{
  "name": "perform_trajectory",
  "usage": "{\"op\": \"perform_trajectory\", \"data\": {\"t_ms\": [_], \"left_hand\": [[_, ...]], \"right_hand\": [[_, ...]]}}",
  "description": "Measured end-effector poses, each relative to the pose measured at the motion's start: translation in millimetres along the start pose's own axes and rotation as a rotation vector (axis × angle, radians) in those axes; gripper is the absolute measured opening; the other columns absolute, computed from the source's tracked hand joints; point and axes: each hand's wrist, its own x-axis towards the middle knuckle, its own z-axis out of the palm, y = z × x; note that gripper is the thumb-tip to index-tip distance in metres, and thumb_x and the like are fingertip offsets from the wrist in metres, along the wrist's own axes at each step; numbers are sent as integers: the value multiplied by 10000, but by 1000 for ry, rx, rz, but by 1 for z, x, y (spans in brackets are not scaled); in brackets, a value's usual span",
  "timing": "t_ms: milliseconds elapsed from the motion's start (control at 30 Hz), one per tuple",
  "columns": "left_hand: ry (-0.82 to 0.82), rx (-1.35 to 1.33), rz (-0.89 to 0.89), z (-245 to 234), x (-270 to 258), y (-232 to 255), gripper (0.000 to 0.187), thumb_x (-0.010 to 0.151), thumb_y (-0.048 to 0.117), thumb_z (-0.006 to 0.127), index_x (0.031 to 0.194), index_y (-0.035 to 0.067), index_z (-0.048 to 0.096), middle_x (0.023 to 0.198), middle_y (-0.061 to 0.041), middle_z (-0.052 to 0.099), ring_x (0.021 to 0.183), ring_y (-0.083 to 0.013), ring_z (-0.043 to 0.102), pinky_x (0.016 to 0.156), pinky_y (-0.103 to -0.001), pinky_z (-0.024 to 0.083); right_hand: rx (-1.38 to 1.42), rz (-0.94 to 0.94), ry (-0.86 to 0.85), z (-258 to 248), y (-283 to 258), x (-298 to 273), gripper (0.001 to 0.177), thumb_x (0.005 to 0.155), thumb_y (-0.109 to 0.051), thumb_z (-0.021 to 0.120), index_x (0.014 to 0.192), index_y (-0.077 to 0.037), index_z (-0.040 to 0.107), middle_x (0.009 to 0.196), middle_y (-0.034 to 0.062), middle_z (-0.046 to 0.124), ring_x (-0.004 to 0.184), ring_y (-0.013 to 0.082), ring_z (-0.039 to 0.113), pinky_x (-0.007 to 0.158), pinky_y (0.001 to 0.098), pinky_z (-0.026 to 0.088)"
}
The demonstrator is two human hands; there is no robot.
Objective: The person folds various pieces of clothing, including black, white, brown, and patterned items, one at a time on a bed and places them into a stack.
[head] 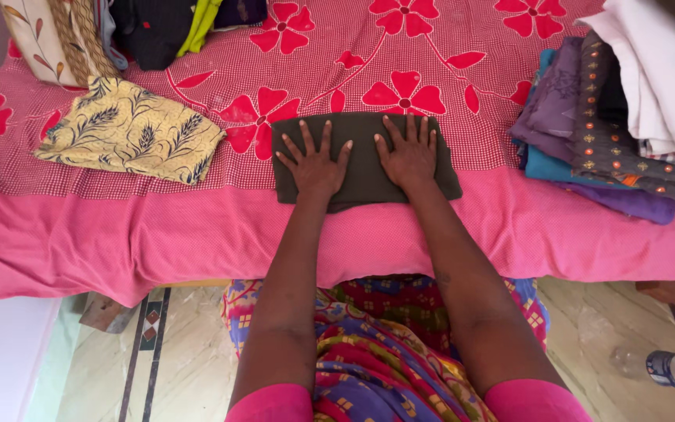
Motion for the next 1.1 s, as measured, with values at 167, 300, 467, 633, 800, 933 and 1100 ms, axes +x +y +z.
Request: {"op": "perform_trajectory", "data": {"t_ms": [167, 300, 467, 633, 800, 933, 1100], "left_hand": [[46, 16, -34, -4, 0, -27, 857, 945, 797, 195, 1654, 320, 136, 1712, -204, -8, 1578, -398, -40, 1238, -597, -65], [23, 68, -97, -14, -13, -44, 860, 972, 759, 164, 1658, 244, 119, 1714, -208, -3, 1593, -326, -38, 1237, -583, -92], [24, 137, -136, -15, -24, -57, 844, 998, 690, 131, 1647, 151, 99, 1710, -185, 4, 1588, -294, -36, 1223, -581, -97], [124, 138, -93, 8, -29, -76, 770, 1066, 568, 116, 1650, 67, 126, 1730, -191, 49, 1612, -301, -9, 1254, -588, -87], [75, 139, -121, 2, -37, -78, 767, 1054, 527, 141, 1620, 10, 109, 1702, -202, 33, 1585, -331, -18, 1224, -582, -87], [175, 104, -53, -11, -50, -43, 790, 1064, 524, 155, 1612, -43, 132, 1693, -244, 49, 1585, -360, 12, 1239, -558, -23], [-6, -157, 311, 16, -36, 11, 718, 1077, 509, 109, 1646, 74, 165, 1723, -175, 65, 1607, -362, 8, 1280, -567, -4]], "right_hand": [[-35, 104, -85, -17, 4, -4, 672, 992, -685, 283, 1600, -400, 305, 1695, 135, 189, 1574, 397, 103, 1244, 579, 79], [-26, 126, -60, -23, 16, -12, 676, 998, -683, 262, 1610, -395, 284, 1706, 143, 188, 1571, 405, 120, 1247, 557, 102], [-37, 171, -86, -24, 39, -20, 691, 1003, -671, 225, 1630, -381, 226, 1704, 142, 179, 1568, 395, 117, 1255, 533, 100], [-71, 191, -99, -26, 62, -39, 714, 1016, -664, 192, 1649, -334, 185, 1709, 138, 160, 1580, 377, 95, 1269, 530, 75], [-111, 268, -200, -49, 62, -60, 776, 997, -664, 181, 1639, -230, 150, 1715, 132, 114, 1576, 368, 56, 1250, 552, 46], [-159, 189, -94, -50, 36, -66, 734, 1047, -540, 347, 1624, -115, 191, 1699, 200, 151, 1579, 416, 104, 1240, 606, 106], [209, -354, -43, 4, -10, -43, 598, 1086, -327, 458, 1610, -81, 308, 1688, 220, 260, 1591, 430, 232, 1257, 593, 217]]}}
